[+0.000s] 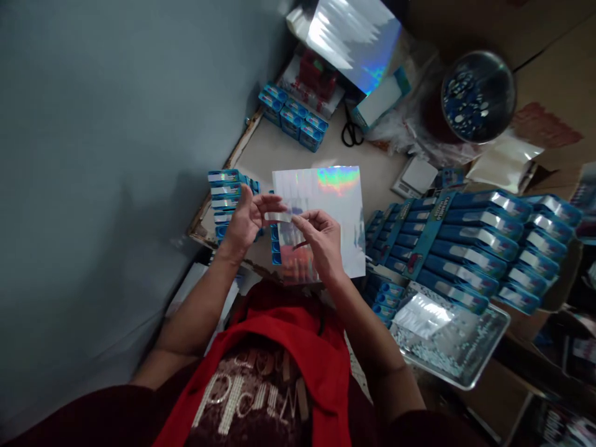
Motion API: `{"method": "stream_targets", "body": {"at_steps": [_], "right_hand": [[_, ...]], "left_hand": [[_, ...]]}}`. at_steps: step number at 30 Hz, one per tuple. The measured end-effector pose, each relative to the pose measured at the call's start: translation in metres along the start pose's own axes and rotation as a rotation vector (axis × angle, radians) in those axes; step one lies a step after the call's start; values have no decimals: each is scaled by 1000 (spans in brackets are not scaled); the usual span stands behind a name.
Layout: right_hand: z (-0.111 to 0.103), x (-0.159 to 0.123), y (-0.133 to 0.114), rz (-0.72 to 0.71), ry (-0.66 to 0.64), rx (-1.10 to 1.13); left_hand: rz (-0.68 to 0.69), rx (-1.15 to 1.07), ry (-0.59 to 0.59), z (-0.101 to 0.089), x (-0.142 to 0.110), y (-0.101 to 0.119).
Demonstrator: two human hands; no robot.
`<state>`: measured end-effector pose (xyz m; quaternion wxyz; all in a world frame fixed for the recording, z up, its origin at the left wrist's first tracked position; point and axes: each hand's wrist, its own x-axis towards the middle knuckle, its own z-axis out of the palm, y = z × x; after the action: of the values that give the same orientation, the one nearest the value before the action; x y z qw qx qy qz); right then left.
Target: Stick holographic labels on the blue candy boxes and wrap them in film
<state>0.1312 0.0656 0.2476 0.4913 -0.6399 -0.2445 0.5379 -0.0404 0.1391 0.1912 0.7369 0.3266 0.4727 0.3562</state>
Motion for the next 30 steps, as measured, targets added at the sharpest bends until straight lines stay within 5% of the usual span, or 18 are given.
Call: {"method": "stream_targets", "body": {"at_steps": [3, 9, 15, 22, 30], "right_hand": [[7, 8, 14, 73, -26, 15], [26, -8, 43, 159, -40, -115], [81, -30, 86, 174, -113, -294], [134, -10, 113, -59, -74, -529], [149, -4, 114, -182, 24, -775]], "left_hand": [[-118, -183, 5, -6, -27, -13], [-84, -124, 277, -19, -66, -39], [-15, 120, 587, -74, -115, -55], [107, 346, 600, -131, -94, -31], [132, 477, 561, -151, -71, -34]]}}
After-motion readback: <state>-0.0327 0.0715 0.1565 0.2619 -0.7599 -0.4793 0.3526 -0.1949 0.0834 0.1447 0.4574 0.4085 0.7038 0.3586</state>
